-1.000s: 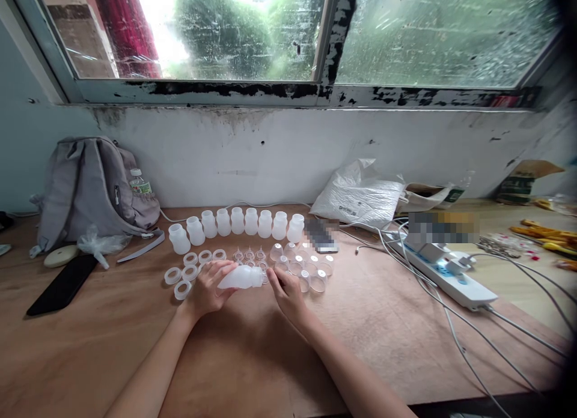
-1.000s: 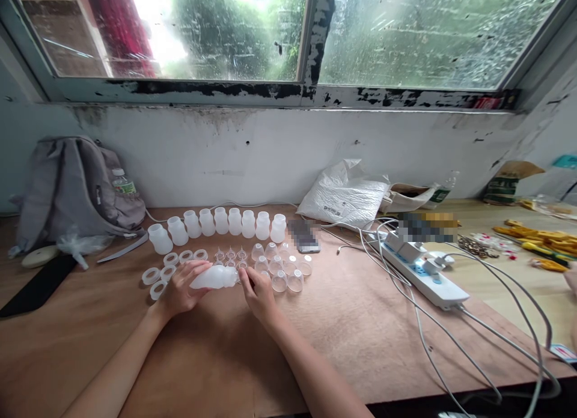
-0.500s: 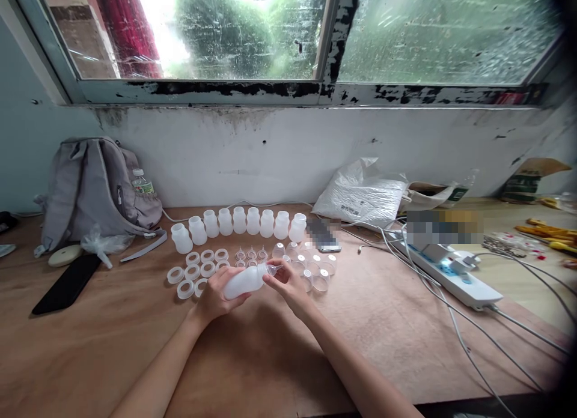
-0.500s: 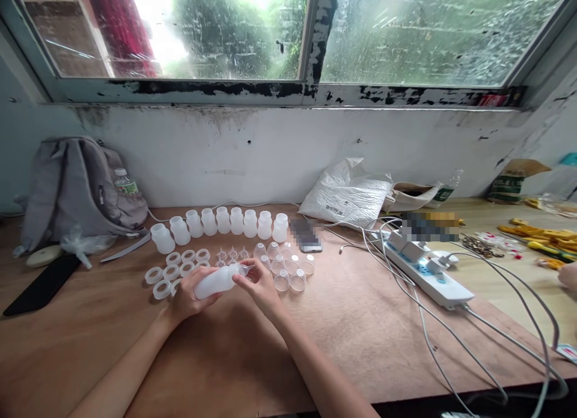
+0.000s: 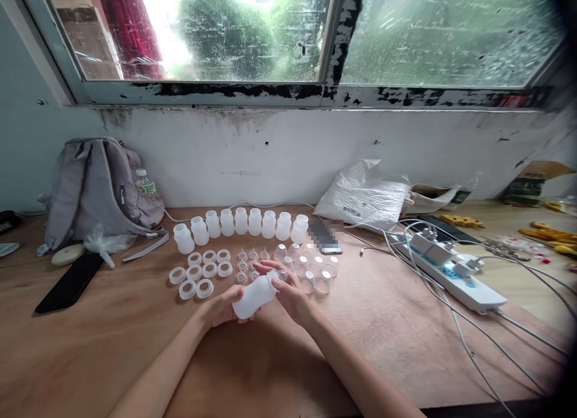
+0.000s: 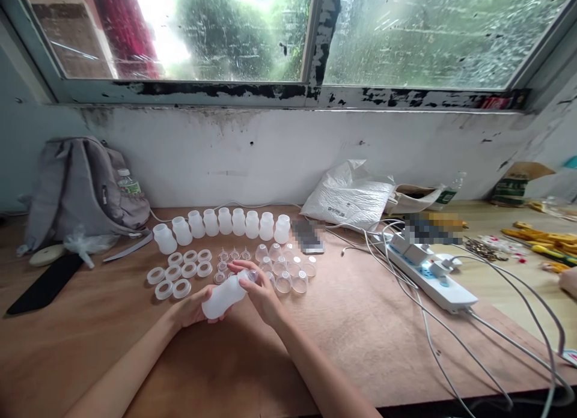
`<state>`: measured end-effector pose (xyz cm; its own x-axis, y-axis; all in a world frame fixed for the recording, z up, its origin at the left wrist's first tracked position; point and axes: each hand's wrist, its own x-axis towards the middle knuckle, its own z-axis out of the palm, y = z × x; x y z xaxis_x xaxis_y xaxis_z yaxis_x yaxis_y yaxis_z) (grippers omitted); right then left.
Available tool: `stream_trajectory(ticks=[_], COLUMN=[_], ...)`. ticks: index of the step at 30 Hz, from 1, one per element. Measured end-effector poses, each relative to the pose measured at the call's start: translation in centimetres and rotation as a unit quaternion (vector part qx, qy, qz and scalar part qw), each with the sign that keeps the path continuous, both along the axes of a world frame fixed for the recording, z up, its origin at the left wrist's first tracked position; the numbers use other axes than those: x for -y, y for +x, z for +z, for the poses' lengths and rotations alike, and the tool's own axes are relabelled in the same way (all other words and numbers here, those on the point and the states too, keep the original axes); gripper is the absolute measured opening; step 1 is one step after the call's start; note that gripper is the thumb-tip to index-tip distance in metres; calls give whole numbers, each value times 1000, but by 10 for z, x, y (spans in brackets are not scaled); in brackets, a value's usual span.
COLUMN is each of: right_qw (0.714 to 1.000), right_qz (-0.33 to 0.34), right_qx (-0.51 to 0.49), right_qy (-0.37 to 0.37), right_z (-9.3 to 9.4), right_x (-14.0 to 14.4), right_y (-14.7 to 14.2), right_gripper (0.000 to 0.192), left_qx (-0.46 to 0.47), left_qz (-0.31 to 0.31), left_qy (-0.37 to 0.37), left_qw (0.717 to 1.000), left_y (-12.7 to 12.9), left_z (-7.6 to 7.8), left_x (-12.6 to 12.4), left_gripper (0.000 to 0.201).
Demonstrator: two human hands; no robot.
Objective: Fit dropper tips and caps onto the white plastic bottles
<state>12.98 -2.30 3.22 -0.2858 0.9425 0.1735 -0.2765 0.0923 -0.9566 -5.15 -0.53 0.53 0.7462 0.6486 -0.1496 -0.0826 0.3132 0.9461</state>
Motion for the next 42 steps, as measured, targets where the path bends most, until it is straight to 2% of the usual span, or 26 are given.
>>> stream_trajectory(ticks=[2,3,5,6,7,8,9,11,12,14,17,20,22,24,28,31,34,36,38,40,42], right_qw=[999,997,991,988,988,989,992,997,999,1000,999,999,998,996,986,945,873,815,769,745,744], right_qz=[-25,-50,-99,-113,-117,-113,-102,-63,-42,-10,2,-28,-64,-83,-96,-194,-298,-305,-289,-255,-210], right_qx=[28,48,86,96,95,85,70,35,21,2,-14,-7,7,28,110,217,346,461,551,603,621], right_qy=[10,18,31,33,34,33,29,15,4,-18,-42,-39,-20,8,82,145,170,171,146,126,129], right_z=[-1,-2,-4,-4,-5,-5,-4,-3,-3,-2,-3,-6,-7,-7,-1,9,16,18,17,15,12], right_x=[-1,-2,-4,-5,-5,-5,-4,-2,0,2,3,2,1,1,0,-7,-18,-23,-24,-22,-19], right_y=[1,1,0,0,0,0,0,-1,-2,-3,-5,-6,-6,-7,-2,13,38,51,59,61,60], right_gripper=[35,31,26,25,24,25,25,29,31,33,25,17,15,14,18,26,29,29,28,27,26], left_qx=[-59,-99,-160,-174,-176,-165,-143,-78,-40,12,16,-71,-156,-212,-219,-224,-245,-253,-256,-260,-266], left_qz=[25,62,159,197,214,210,188,109,70,14,-8,31,92,149,219,284,350,373,385,389,382], left_qy=[88,156,294,338,352,334,288,154,93,18,4,77,179,293,468,517,501,486,478,474,470], left_qw=[994,981,929,904,894,904,928,979,992,1000,1000,994,967,920,828,776,753,749,747,746,750], left_y=[2,4,9,12,14,16,17,18,17,15,11,12,15,19,23,19,12,8,6,5,5], left_z=[2,3,3,3,3,3,3,4,5,7,10,11,8,4,-3,-6,-9,-11,-13,-14,-15], left_x=[1,2,4,6,7,8,10,11,12,11,9,8,9,11,11,5,-2,-6,-9,-10,-9], left_gripper=[52,48,43,43,42,39,36,35,36,38,35,31,31,34,39,41,45,48,47,44,42])
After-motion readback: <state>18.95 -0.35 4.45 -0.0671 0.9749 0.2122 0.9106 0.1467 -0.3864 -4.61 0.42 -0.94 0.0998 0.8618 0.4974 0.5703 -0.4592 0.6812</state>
